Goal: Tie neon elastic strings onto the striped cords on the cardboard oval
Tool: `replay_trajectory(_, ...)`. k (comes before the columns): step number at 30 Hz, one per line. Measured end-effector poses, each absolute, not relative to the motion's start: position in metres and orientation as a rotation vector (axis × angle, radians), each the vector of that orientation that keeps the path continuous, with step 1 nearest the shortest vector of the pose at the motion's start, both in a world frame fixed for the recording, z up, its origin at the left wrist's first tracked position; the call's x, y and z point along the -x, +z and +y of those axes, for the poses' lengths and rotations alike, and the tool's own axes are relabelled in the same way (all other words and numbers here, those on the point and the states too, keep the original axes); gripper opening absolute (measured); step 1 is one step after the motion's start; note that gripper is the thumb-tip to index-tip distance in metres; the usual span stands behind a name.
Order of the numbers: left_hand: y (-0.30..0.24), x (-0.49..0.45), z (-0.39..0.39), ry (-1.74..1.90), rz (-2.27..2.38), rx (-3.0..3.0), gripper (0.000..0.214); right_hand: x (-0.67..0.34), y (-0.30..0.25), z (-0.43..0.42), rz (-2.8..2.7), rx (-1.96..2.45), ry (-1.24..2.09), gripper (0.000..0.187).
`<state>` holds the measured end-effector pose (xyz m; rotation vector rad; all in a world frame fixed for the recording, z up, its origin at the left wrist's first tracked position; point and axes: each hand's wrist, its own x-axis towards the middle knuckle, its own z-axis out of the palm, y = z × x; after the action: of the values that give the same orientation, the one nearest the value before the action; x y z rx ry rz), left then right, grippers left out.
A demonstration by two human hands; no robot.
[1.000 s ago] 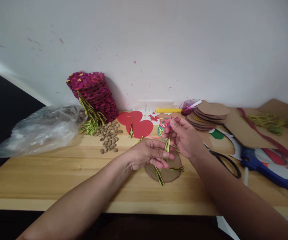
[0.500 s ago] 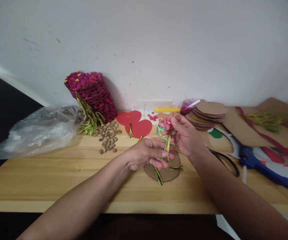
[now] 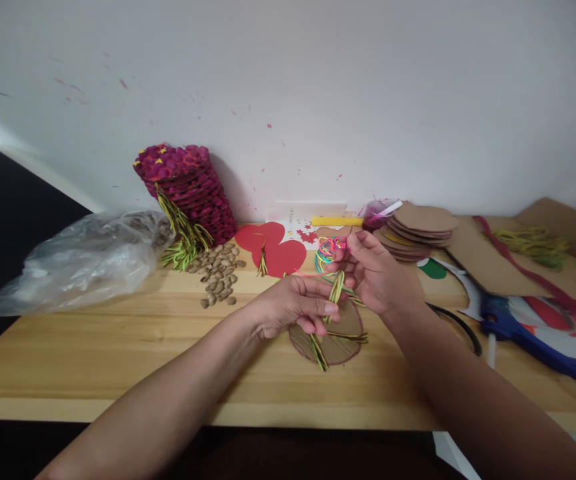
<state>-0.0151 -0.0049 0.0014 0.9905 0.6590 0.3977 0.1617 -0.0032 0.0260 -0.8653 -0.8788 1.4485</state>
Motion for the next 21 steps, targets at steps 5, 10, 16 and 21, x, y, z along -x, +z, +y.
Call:
replay_trajectory(5, -0.0003, 0.0156, -0.0020, 0.420, 0.675, -1.035, 0.030, -0.1623, 0.0288, -0.0038, -0.881, 0.885, 1.428, 0.033)
replay_trajectory(10, 0.0033, 0.0160, -0.0030, 0.385, 0.655, -1.043, 0.033, -0.1632, 0.0282, -0.0028, -0.884, 0.878, 1.407, 0.034)
replay_trajectory(16, 0.0042, 0.0157, -0.0051, 0.393, 0.647, -1.025, 0.035, -0.1630, 0.0317, -0.0040, -0.923, 0.887, 1.380, 0.032)
replay_trajectory(21, 0.0016, 0.0142, -0.0059, 0.408, 0.634, -0.999, 0.040, -0.1629, 0.0318, -0.0052, -0.949, 0.890, 1.392, 0.029)
